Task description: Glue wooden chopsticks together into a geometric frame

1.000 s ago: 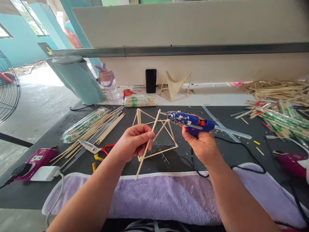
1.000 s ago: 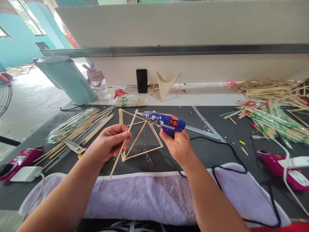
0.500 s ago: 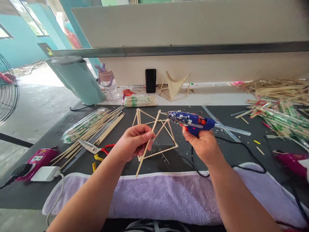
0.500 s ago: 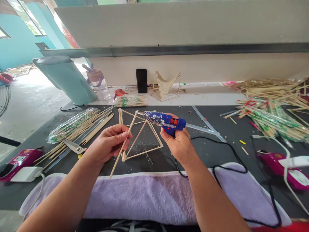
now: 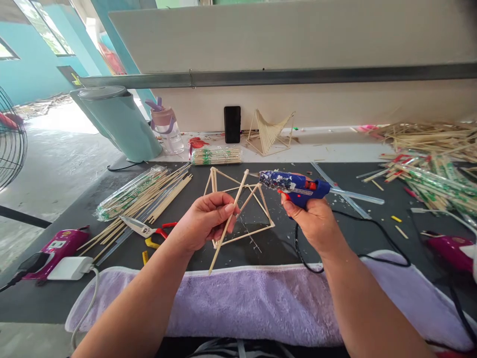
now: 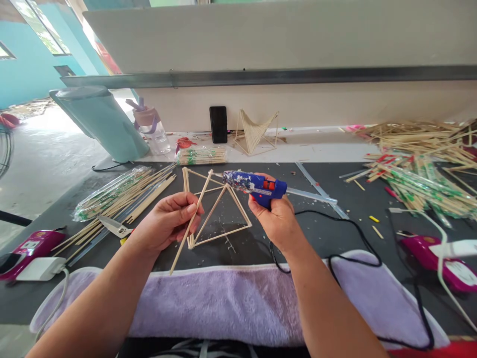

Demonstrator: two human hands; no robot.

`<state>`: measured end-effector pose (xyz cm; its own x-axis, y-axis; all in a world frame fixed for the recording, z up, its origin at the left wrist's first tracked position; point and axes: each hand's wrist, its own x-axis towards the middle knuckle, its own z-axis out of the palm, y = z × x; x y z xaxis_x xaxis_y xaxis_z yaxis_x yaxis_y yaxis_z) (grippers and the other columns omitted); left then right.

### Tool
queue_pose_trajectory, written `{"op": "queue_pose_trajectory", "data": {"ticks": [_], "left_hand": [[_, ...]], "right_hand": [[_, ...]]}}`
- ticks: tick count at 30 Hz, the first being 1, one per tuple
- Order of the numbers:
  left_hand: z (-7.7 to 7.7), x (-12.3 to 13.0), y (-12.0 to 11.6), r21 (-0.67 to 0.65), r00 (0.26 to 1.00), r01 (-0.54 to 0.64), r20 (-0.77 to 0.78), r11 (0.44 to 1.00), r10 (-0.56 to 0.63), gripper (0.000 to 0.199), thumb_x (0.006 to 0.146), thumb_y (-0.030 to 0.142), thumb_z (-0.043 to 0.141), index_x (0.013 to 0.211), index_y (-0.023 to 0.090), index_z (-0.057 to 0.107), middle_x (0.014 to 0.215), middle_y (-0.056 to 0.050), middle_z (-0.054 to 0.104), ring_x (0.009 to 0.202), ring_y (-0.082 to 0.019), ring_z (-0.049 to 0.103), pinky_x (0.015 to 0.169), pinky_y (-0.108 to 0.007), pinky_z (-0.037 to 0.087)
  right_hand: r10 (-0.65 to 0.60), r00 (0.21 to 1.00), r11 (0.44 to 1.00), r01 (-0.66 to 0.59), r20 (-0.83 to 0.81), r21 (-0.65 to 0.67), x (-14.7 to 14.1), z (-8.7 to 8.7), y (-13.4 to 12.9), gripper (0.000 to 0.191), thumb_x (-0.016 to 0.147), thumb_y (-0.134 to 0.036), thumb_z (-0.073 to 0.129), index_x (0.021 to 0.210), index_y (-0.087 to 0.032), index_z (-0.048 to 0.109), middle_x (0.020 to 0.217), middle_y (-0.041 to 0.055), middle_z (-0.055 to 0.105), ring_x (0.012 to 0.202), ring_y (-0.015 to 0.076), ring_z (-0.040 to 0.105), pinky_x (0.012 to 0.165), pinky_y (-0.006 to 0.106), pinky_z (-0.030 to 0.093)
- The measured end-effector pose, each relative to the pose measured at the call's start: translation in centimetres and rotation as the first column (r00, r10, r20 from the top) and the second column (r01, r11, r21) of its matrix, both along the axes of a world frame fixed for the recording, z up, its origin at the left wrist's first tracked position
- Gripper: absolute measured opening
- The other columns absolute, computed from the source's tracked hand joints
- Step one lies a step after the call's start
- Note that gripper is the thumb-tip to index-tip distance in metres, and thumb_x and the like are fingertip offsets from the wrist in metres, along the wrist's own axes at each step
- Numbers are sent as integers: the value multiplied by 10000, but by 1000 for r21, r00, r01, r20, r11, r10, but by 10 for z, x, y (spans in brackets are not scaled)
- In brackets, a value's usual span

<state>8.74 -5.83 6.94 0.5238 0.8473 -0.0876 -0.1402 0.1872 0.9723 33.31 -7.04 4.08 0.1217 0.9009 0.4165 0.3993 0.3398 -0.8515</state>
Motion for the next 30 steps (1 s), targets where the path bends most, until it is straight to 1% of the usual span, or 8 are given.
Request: {"op": "queue_pose_trajectory", "data": {"ticks": [4, 7, 11, 14, 16, 19, 24, 30], "left_hand": [[4, -2, -1, -4, 997, -1, 74, 1000, 1, 212, 860, 356, 670, 816, 153, 627, 554, 21, 616, 324, -13, 401, 303, -94, 257], [8, -6, 4, 10, 970, -183, 164, 983, 179, 201, 841, 358, 680, 820, 168, 617, 553, 30, 611, 311, -30, 407, 268, -110, 236], [12, -18, 17, 80, 851, -499, 234, 863, 471, 206, 803, 353, 713, 827, 179, 606, 592, 40, 620, 333, -32, 429, 252, -125, 228], [13, -26, 24, 107, 778, -612, 257, 783, 573, 222, 790, 358, 725, 823, 180, 597, 591, 48, 611, 345, -25, 432, 259, -129, 230], [13, -29, 25, 110, 757, -640, 265, 761, 598, 226, 787, 359, 729, 822, 183, 591, 586, 52, 607, 349, -23, 434, 263, -131, 231], [13, -29, 24, 114, 760, -636, 265, 763, 594, 237, 779, 365, 740, 809, 184, 589, 584, 49, 613, 345, -25, 436, 265, -137, 231], [9, -24, 24, 118, 786, -602, 263, 790, 560, 226, 790, 359, 734, 807, 184, 592, 598, 40, 633, 338, -31, 445, 266, -148, 241], [7, -23, 24, 121, 781, -612, 245, 782, 574, 258, 778, 388, 742, 812, 184, 587, 591, 51, 623, 338, -28, 449, 269, -148, 238]], "right_hand": [[-6, 999, 1000, 5, -33, -17, 1, 0, -1, 397, 839, -408, 656, 1179, -211, 604, 1034, 83, 695, 1010, 259, 648, 885, 402, 534], [68, 992, 997, -72, -102, -34, 1, 1, -6, 488, 847, -395, 667, 1294, -250, 534, 1005, 70, 693, 920, 242, 664, 820, 379, 555], [254, 956, 962, -265, -147, -59, -5, -3, -13, 560, 851, -331, 682, 1366, -300, 464, 893, 19, 689, 811, 201, 679, 778, 348, 572], [387, 919, 913, -394, -76, -109, -10, -9, -17, 558, 857, -285, 676, 1373, -334, 470, 944, 14, 693, 807, 176, 690, 762, 314, 579], [434, 901, 893, -431, -5, -125, -13, -13, -20, 566, 859, -256, 671, 1379, -361, 474, 1012, 11, 680, 785, 150, 678, 733, 284, 575], [444, 893, 892, -433, 72, -131, -13, -17, -22, 584, 861, -237, 667, 1387, -393, 467, 1037, 1, 653, 744, 123, 642, 676, 250, 561], [468, 879, 877, -451, 87, -166, -15, -17, -24, 583, 875, -235, 651, 1396, -396, 446, 951, -11, 644, 750, 129, 645, 682, 250, 561], [443, 891, 894, -432, 96, -119, -20, -12, -23, 498, 854, -215, 663, 1312, -343, 514, 943, -8, 658, 722, 120, 647, 700, 244, 564]]}}
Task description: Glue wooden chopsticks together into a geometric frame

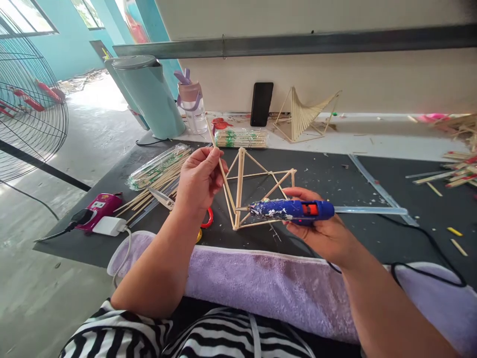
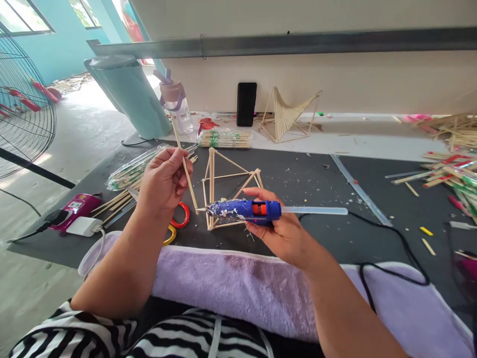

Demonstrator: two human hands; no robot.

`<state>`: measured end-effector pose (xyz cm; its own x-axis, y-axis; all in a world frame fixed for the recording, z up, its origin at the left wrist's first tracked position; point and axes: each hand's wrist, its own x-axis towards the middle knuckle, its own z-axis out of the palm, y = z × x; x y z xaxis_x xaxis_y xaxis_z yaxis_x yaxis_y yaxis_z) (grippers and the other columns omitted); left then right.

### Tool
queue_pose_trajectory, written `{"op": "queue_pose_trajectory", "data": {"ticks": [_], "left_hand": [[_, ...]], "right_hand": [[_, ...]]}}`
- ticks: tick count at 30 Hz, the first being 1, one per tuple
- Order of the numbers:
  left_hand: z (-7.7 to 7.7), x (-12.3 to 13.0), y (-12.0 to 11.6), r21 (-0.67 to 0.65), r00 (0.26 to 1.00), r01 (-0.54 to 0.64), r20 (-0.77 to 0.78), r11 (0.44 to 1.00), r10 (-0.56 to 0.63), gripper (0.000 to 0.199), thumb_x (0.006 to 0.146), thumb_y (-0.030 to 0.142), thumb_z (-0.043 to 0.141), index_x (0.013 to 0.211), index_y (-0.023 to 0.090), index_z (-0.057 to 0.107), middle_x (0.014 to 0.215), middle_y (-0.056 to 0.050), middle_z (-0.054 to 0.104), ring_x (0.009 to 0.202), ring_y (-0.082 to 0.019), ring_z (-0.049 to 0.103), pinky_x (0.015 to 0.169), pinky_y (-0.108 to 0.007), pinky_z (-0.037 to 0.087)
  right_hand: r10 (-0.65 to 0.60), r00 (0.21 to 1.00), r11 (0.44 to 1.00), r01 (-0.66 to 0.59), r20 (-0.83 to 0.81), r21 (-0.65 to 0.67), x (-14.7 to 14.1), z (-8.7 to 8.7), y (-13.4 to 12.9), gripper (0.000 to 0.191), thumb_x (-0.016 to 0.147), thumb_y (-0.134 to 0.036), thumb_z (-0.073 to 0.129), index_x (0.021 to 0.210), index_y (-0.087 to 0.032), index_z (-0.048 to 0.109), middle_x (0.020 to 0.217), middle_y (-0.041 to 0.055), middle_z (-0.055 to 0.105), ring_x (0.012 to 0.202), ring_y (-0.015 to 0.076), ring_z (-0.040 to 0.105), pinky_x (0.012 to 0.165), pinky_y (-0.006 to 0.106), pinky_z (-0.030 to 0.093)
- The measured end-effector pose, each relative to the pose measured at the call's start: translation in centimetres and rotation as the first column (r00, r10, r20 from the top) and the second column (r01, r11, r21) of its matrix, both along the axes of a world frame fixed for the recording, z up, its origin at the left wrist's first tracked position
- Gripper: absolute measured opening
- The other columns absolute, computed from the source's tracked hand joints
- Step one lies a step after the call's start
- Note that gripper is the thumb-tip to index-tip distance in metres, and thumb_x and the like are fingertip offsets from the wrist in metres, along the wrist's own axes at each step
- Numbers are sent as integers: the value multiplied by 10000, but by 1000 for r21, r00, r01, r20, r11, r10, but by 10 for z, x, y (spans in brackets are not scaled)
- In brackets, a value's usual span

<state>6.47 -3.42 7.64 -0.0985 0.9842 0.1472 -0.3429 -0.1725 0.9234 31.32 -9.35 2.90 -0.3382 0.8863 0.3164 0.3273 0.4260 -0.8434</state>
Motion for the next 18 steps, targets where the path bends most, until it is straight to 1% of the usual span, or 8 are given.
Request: {"op": "queue_pose_trajectory", "data": {"ticks": [4, 6, 9, 12, 18], "left_hand": [[1, 0, 0, -16, 1000, -21, -6, 1000, 21, 278, 760, 401, 756, 804, 188, 581, 584, 55, 619, 339, -28, 449, 277, -153, 238], [2, 1, 0, -21, 1000, -23, -5, 1000, 23, 278, 760, 399, 756, 798, 188, 580, 587, 52, 623, 339, -28, 450, 278, -155, 236], [2, 1, 0, -19, 1000, -24, -6, 1000, 24, 270, 767, 393, 750, 792, 188, 577, 588, 48, 630, 335, -28, 448, 277, -158, 223], [2, 1, 0, -16, 1000, -24, -7, 1000, 24, 260, 774, 386, 744, 794, 186, 578, 583, 47, 630, 335, -28, 446, 276, -156, 217], [1, 2, 0, -13, 1000, -15, -8, 1000, 15, 257, 783, 388, 738, 802, 184, 583, 586, 46, 629, 340, -27, 450, 276, -154, 220]], "right_hand": [[-38, 998, 999, 37, 47, 23, 1, 2, 1, 483, 839, -246, 685, 1290, -327, 531, 1001, 4, 673, 757, 140, 658, 719, 264, 569], [-46, 997, 999, 45, 63, 14, 1, 3, 1, 474, 833, -246, 688, 1276, -319, 538, 999, 3, 679, 750, 143, 660, 716, 266, 569], [-30, 997, 999, 31, 66, -10, 1, 3, 1, 464, 839, -244, 676, 1276, -312, 536, 971, -1, 689, 730, 141, 660, 708, 263, 566], [-17, 997, 1000, 17, 75, -6, 1, 2, 1, 464, 848, -254, 667, 1287, -315, 531, 1001, 2, 692, 756, 144, 664, 720, 262, 563], [-12, 993, 1000, 12, 117, 4, 0, 2, 2, 450, 844, -219, 657, 1267, -318, 538, 1021, -13, 699, 783, 137, 669, 732, 252, 554]]}}
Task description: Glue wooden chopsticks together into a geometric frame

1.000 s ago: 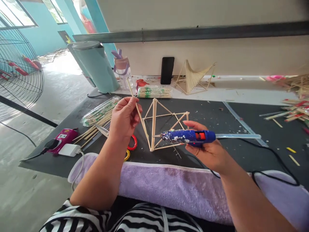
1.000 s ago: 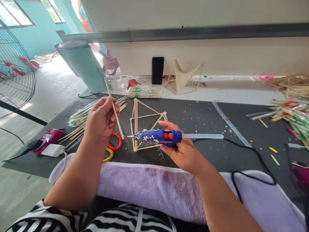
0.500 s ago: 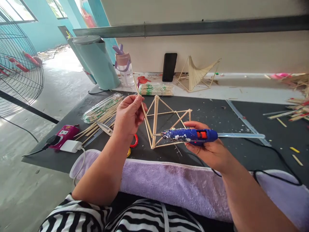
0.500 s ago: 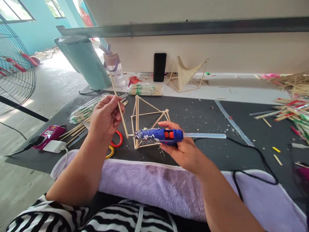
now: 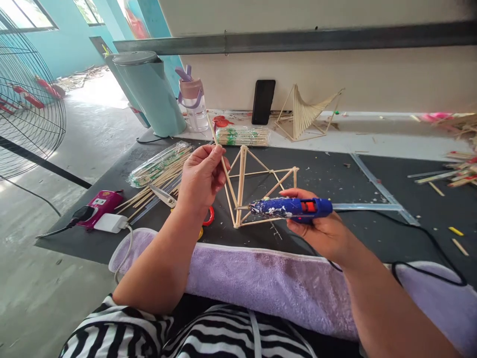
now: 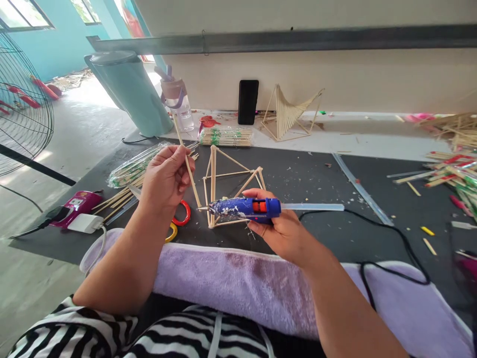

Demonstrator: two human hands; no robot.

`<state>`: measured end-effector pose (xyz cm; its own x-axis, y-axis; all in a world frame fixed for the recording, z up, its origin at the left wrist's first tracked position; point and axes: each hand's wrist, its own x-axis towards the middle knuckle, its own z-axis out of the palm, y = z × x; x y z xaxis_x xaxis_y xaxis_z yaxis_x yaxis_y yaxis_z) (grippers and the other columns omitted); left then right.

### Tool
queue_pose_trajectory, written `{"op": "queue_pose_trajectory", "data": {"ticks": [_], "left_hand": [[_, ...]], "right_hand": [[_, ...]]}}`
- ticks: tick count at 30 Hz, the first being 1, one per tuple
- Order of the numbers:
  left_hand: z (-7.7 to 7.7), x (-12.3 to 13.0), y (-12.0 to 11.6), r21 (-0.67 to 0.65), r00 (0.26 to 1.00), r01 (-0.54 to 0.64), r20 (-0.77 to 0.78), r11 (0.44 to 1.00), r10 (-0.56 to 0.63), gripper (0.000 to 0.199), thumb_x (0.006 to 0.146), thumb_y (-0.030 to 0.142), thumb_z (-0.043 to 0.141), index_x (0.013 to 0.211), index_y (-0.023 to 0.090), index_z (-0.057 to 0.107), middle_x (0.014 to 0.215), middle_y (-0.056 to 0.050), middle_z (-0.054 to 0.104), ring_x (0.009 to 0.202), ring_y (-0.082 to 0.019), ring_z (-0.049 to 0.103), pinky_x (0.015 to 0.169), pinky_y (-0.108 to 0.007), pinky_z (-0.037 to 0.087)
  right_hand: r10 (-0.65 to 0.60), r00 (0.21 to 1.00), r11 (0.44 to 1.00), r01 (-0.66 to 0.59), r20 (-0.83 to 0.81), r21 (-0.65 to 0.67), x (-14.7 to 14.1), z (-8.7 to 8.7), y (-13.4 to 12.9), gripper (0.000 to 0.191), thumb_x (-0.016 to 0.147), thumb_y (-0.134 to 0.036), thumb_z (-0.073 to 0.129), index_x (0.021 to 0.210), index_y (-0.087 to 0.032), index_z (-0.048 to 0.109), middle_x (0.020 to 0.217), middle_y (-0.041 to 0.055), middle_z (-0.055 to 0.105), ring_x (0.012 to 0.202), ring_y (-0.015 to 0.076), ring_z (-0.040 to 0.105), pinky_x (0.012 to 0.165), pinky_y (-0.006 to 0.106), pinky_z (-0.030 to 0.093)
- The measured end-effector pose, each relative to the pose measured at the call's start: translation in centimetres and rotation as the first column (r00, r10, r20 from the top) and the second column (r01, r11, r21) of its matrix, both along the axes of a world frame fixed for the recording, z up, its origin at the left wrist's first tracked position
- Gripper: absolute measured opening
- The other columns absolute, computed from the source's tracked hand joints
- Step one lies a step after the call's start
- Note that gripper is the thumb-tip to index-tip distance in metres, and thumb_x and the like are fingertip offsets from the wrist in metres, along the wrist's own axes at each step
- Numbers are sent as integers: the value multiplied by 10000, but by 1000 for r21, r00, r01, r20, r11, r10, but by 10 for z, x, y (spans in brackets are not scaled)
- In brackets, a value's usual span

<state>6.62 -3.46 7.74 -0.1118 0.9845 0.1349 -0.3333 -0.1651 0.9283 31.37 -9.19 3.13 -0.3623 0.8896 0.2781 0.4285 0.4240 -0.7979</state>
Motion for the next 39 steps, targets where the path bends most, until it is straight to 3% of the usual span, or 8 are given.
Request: {"op": "queue_pose_trajectory", "data": {"ticks": [5, 12, 19, 23, 27, 31, 35, 39], "left_hand": [[-1, 0, 0, 7, 1000, 12, 7, 1000, -12, 260, 787, 387, 741, 805, 180, 584, 598, 43, 635, 344, -25, 456, 278, -152, 224], [0, 0, 0, -10, 999, 30, 30, 999, -30, 246, 790, 372, 741, 796, 182, 584, 593, 39, 630, 347, -27, 453, 283, -150, 224], [4, -2, -1, -77, 990, 103, 106, 992, -94, 185, 842, 332, 687, 801, 178, 592, 572, 56, 569, 332, -1, 357, 280, -136, 193], [12, -2, -4, -101, 978, 143, 167, 985, -125, 170, 867, 323, 662, 805, 177, 600, 561, 61, 530, 328, 2, 299, 267, -132, 177], [20, -3, -6, -133, 961, 149, 252, 980, -112, 192, 932, 277, 571, 780, 164, 605, 552, 55, 492, 331, 9, 242, 258, -125, 148], [23, -6, -7, -100, 960, 172, 242, 980, -144, 162, 904, 301, 624, 780, 197, 619, 553, 54, 486, 329, 13, 218, 263, -134, 133], [23, -5, -11, -73, 958, 228, 192, 971, -211, 182, 854, 352, 688, 778, 206, 610, 548, 60, 487, 311, 18, 227, 266, -137, 129], [18, -1, -14, -34, 940, 314, 155, 949, -305, 205, 805, 346, 726, 784, 179, 610, 539, 56, 525, 291, 5, 279, 253, -124, 169]], "right_hand": [[-4, 1000, 999, 3, 13, 44, 1, -1, 2, 434, 859, -254, 653, 1276, -294, 537, 1103, 13, 693, 911, 169, 683, 842, 298, 554], [-12, 1000, 999, 12, 6, 36, 2, 1, 2, 429, 852, -262, 653, 1267, -282, 548, 1130, 31, 690, 928, 191, 687, 850, 332, 563], [19, 1000, 999, -19, -2, -35, 4, -1, 3, 464, 844, -260, 670, 1287, -321, 551, 1048, 7, 699, 809, 157, 667, 766, 299, 560], [-12, 957, 985, -39, -291, -170, 11, 5, 6, 459, 815, -329, 710, 1248, -293, 563, 918, 15, 701, 704, 158, 636, 644, 300, 534], [-177, 793, 979, 83, -583, -184, 26, 13, 19, 302, 781, -408, 714, 1017, -249, 613, 916, 29, 696, 582, 121, 543, 591, 306, 503], [-462, 665, 884, 295, -587, -363, 43, 5, 42, 231, 789, -379, 689, 957, -249, 598, 859, 22, 702, 647, 140, 605, 655, 318, 558], [-613, 601, 753, 251, -512, -608, 49, -15, 62, 108, 807, -296, 687, 819, -197, 643, 733, 30, 679, 619, 137, 624, 626, 290, 591], [-653, 586, 685, 184, -480, -705, 47, -26, 69, 110, 851, -225, 651, 765, -155, 652, 683, 37, 674, 617, 126, 655, 619, 245, 599]]}}
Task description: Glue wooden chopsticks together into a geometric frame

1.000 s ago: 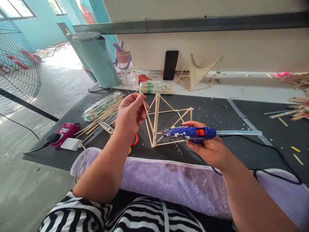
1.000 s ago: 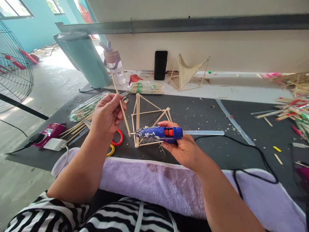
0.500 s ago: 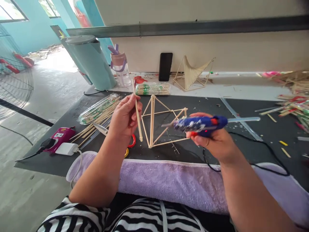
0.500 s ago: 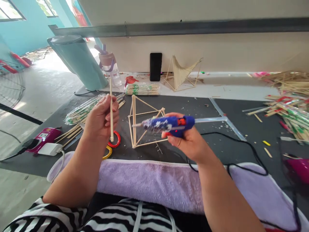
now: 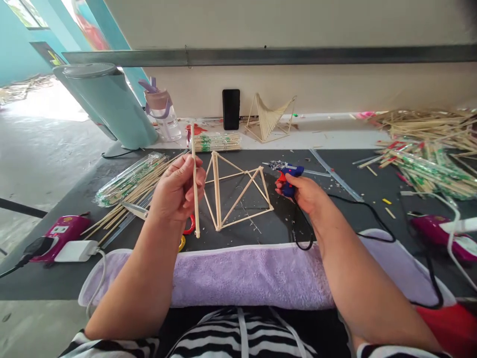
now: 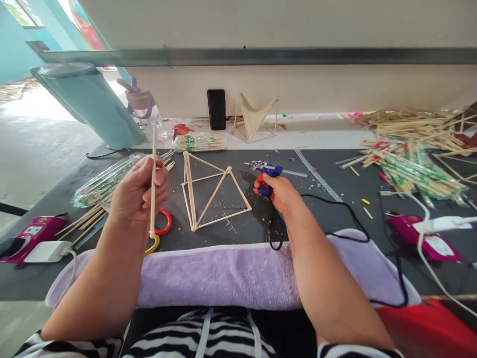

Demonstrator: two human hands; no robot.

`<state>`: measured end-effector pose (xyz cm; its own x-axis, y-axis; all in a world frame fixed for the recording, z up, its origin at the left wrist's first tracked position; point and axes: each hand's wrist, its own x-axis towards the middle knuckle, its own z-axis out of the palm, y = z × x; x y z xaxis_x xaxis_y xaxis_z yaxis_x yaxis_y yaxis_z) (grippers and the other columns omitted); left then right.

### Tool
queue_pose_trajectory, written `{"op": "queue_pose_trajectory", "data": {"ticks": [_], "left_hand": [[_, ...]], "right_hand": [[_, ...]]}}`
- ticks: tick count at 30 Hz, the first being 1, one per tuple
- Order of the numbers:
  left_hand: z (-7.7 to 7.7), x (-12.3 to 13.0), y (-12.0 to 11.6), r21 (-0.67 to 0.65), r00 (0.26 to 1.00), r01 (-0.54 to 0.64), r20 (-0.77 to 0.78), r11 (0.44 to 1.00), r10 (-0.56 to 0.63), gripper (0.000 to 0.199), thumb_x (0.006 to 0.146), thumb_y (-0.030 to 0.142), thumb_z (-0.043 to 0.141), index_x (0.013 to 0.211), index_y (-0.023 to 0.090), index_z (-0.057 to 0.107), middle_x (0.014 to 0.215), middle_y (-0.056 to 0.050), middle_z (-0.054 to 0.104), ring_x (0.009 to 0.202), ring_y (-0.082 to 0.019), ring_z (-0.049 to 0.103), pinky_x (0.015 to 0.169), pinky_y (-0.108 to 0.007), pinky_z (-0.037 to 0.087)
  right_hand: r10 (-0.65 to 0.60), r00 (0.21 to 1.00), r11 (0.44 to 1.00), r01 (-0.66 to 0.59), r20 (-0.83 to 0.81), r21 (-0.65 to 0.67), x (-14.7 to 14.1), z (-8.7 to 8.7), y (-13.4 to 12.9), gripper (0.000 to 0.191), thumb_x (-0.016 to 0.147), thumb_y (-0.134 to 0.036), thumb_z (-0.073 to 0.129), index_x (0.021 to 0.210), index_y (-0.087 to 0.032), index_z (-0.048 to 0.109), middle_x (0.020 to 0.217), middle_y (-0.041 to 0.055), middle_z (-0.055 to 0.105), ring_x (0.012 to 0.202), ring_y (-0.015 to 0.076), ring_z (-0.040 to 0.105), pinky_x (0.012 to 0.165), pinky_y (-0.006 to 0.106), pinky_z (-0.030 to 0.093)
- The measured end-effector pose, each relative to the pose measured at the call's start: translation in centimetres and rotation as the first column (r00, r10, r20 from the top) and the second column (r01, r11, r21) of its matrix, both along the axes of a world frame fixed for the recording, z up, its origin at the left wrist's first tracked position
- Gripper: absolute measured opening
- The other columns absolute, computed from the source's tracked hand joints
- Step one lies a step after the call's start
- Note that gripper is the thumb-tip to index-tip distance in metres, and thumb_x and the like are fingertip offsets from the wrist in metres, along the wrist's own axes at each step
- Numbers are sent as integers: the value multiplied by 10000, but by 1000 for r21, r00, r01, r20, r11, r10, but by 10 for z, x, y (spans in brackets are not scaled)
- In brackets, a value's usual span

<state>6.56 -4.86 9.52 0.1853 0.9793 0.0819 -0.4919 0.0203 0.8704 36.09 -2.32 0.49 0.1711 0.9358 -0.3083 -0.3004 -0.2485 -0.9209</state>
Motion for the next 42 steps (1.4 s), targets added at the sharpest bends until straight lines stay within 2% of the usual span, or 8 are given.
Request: {"op": "queue_pose_trajectory", "data": {"ticks": [9, 12, 15, 18, 21, 27, 37, 42], "left_hand": [[-16, 13, -2, -15, 974, 215, -70, 977, -215, 181, 833, 326, 691, 835, 161, 617, 581, 19, 615, 305, -23, 385, 254, -105, 224], [-18, 17, -4, -44, 963, 250, -91, 967, -253, 181, 831, 322, 694, 825, 161, 612, 582, 20, 618, 310, -30, 412, 253, -105, 234], [-19, 19, -6, -65, 954, 271, -113, 960, -277, 199, 822, 335, 704, 816, 159, 611, 589, 21, 626, 310, -32, 419, 252, -113, 238], [-20, 21, -6, -65, 949, 281, -130, 958, -287, 217, 817, 348, 709, 805, 155, 611, 590, 20, 630, 313, -30, 420, 259, -118, 241], [-22, 23, -5, -59, 952, 255, -161, 965, -261, 251, 792, 374, 733, 796, 155, 611, 594, 20, 635, 323, -29, 422, 266, -125, 237], [-28, 26, -2, -36, 961, 195, -193, 980, -199, 301, 743, 414, 768, 801, 168, 603, 621, 23, 637, 353, -30, 429, 288, -137, 212], [-33, 26, 2, -3, 953, 163, -260, 987, -158, 286, 758, 399, 757, 824, 149, 637, 697, -6, 663, 381, -23, 426, 342, -164, 259], [-34, 20, 13, 87, 927, -42, -368, 995, 72, 200, 759, 290, 740, 851, 151, 629, 658, 13, 627, 362, -24, 419, 328, -167, 234]], "right_hand": [[56, 979, 981, -18, 195, -193, 16, 2, 1, 246, 956, -256, 503, 773, -147, 628, 634, 78, 686, 564, 170, 672, 585, 323, 592], [104, 772, 962, 82, 627, -260, 32, 9, 0, 345, 931, -399, 532, 681, -174, 608, 544, 70, 632, 449, 189, 603, 497, 343, 517], [20, 474, 991, 110, 880, -81, 39, 23, -8, 284, 869, -370, 596, 669, -175, 648, 548, 43, 614, 412, 138, 524, 475, 296, 420], [-128, 673, 981, -20, 728, 191, 19, 41, -26, 165, 823, -330, 638, 817, -182, 711, 626, 3, 616, 445, 81, 480, 452, 233, 370], [161, 888, 941, -270, 431, 205, -27, 55, -49, 212, 769, -374, 716, 826, -170, 713, 614, -7, 593, 426, 59, 438, 380, 206, 305], [527, 802, 810, -574, 281, 118, -102, 64, -67, 227, 742, -372, 748, 691, -162, 679, 559, -19, 583, 383, 55, 447, 335, 203, 341], [516, 823, 823, -553, 238, 127, -112, 50, -56, 324, 667, -425, 813, 639, -147, 650, 541, -20, 596, 370, 47, 462, 322, 176, 348], [429, 817, 870, -489, 384, 68, -121, 42, -51, 230, 761, -307, 759, 640, -157, 634, 555, -13, 614, 378, 68, 517, 329, 180, 403]]}}
